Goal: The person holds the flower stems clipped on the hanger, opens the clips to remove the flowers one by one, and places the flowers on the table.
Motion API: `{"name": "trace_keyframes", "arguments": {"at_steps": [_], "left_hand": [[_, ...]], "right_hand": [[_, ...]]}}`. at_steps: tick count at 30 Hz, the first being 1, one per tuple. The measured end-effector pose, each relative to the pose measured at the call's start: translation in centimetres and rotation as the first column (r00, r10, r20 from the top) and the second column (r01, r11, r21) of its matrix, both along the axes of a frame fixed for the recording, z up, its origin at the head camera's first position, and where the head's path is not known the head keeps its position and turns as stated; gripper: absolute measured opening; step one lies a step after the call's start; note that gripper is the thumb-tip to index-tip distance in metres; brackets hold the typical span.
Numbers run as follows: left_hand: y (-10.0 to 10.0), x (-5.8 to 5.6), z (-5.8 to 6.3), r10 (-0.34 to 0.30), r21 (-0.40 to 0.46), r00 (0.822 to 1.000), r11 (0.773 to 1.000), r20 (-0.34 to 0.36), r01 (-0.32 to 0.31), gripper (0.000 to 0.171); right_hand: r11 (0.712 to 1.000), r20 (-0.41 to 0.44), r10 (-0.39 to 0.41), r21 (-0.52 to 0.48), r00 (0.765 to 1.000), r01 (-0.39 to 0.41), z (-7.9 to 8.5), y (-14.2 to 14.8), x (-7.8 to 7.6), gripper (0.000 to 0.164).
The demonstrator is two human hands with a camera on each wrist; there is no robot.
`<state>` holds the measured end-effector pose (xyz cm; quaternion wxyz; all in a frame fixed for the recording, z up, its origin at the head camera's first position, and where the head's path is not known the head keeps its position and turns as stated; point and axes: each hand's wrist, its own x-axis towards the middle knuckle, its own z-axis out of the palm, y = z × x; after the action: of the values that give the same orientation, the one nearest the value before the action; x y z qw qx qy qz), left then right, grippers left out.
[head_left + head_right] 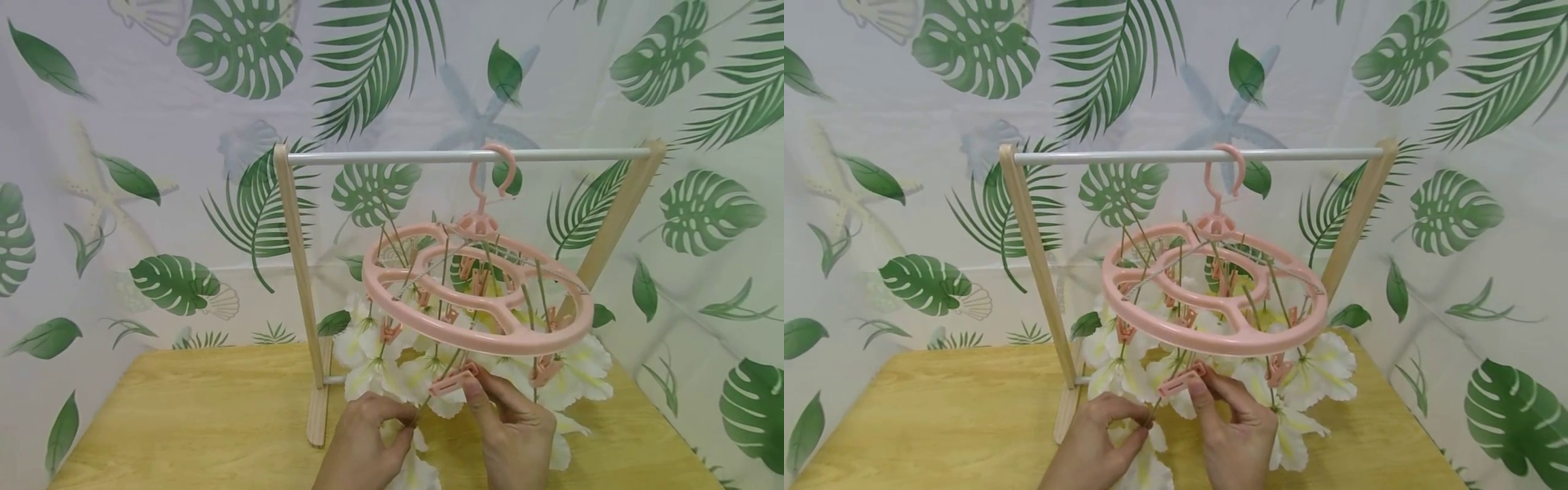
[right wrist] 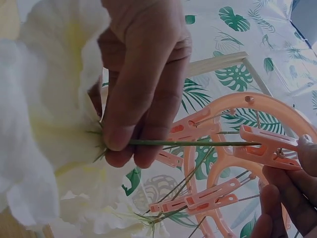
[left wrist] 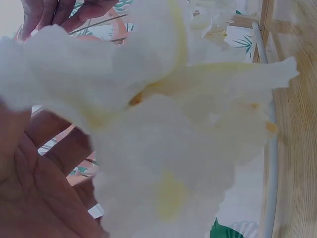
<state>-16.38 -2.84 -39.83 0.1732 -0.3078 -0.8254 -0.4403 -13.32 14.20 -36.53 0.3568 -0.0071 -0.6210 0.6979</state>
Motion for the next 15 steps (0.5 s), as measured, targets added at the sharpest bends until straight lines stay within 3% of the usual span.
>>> {"name": "trace_keyframes", "arguments": {"at_steps": [15], "left_hand": [[-0.67,-0.57,-0.22,-0.036,-0.109,0.994,0.993,0.106,0.048,0.02]], "right_hand": [[1.0,0.022,0.001,0.02,1.0,-0.002,0.03,0.25,0.13,0.015]]}}
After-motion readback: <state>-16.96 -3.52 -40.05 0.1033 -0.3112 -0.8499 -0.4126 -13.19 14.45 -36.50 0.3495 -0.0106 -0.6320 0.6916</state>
